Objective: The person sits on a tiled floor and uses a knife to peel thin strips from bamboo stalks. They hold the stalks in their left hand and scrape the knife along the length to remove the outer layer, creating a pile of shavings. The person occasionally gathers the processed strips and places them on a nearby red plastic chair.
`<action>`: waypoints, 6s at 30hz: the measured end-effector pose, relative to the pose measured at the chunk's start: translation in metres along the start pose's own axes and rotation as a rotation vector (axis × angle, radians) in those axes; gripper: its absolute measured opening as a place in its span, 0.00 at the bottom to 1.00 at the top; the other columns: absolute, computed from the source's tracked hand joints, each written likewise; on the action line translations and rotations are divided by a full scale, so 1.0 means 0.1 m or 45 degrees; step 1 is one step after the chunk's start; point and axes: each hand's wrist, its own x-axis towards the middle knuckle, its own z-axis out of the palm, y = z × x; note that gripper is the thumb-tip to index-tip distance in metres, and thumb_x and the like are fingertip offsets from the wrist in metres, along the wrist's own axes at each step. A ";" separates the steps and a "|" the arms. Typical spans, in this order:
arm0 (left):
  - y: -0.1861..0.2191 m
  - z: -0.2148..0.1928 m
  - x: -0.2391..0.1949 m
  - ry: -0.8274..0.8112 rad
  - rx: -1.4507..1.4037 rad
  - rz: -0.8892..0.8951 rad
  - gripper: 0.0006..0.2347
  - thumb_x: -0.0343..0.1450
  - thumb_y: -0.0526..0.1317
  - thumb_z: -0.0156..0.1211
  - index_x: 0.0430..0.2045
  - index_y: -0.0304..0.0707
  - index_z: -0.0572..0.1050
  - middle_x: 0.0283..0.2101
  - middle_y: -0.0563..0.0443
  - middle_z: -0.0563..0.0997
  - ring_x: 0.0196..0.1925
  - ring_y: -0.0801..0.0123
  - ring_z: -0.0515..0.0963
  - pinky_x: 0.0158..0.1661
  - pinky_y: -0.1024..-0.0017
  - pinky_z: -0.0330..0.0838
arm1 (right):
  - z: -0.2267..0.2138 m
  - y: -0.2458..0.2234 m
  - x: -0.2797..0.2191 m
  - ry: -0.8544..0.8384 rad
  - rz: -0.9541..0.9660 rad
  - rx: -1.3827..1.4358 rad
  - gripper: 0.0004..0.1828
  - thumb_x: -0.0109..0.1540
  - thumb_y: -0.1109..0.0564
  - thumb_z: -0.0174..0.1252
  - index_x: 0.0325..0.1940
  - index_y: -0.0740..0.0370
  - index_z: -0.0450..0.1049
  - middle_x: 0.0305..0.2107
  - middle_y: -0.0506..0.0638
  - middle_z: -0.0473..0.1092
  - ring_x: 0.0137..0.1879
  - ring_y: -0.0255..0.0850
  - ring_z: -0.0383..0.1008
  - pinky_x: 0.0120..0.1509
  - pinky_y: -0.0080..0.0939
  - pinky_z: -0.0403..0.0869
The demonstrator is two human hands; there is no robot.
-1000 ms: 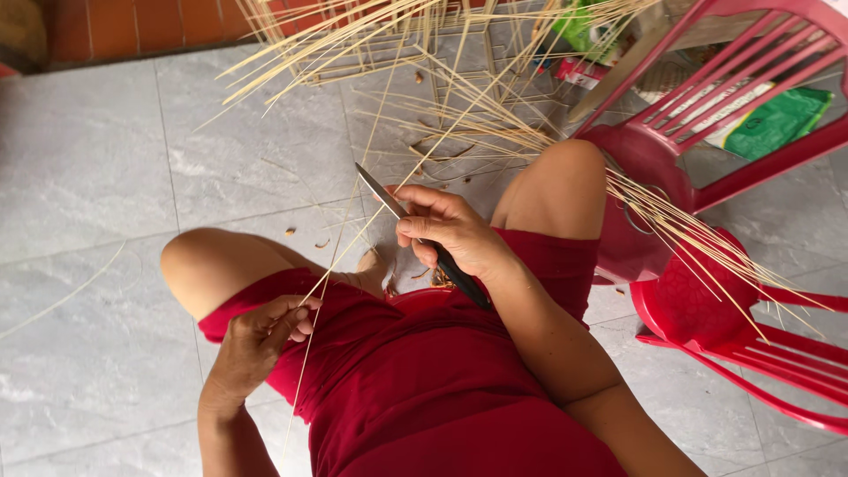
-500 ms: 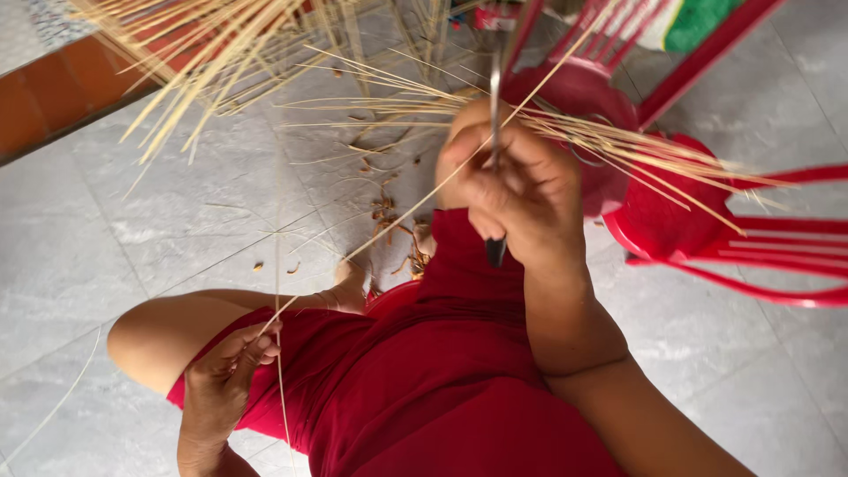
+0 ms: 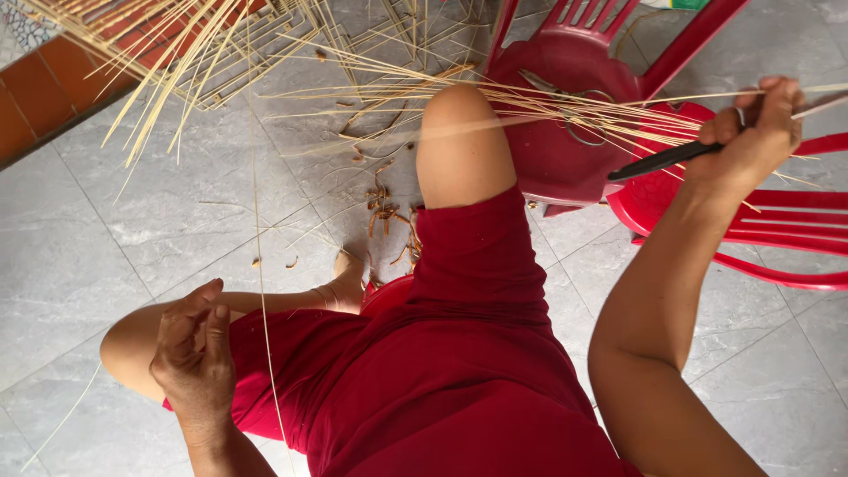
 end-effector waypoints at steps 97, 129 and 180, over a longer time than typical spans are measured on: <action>-1.32 0.67 0.22 0.790 -2.238 -0.710 0.09 0.79 0.38 0.49 0.52 0.36 0.71 0.37 0.51 0.81 0.35 0.71 0.80 0.38 0.71 0.79 | 1.98 0.33 -3.33 -2.254 0.795 -0.195 0.14 0.74 0.57 0.49 0.46 0.67 0.80 0.32 0.54 0.75 0.25 0.30 0.65 0.28 0.30 0.65; 0.01 0.30 0.12 -0.330 -0.823 -0.270 0.15 0.79 0.46 0.51 0.54 0.42 0.80 0.19 0.61 0.69 0.22 0.81 0.65 0.28 0.79 0.63 | 2.85 0.13 -1.93 -1.260 0.530 -0.082 0.12 0.73 0.56 0.60 0.52 0.69 0.79 0.36 0.48 0.69 0.32 0.33 0.66 0.29 0.32 0.63; -1.12 -0.32 1.68 0.801 -2.066 0.197 0.12 0.78 0.47 0.51 0.44 0.38 0.73 0.33 0.53 0.77 0.38 0.62 0.80 0.55 0.53 0.81 | 2.38 0.38 -2.24 -1.892 0.597 -0.763 0.06 0.64 0.63 0.62 0.43 0.68 0.78 0.31 0.49 0.76 0.32 0.30 0.71 0.36 0.29 0.68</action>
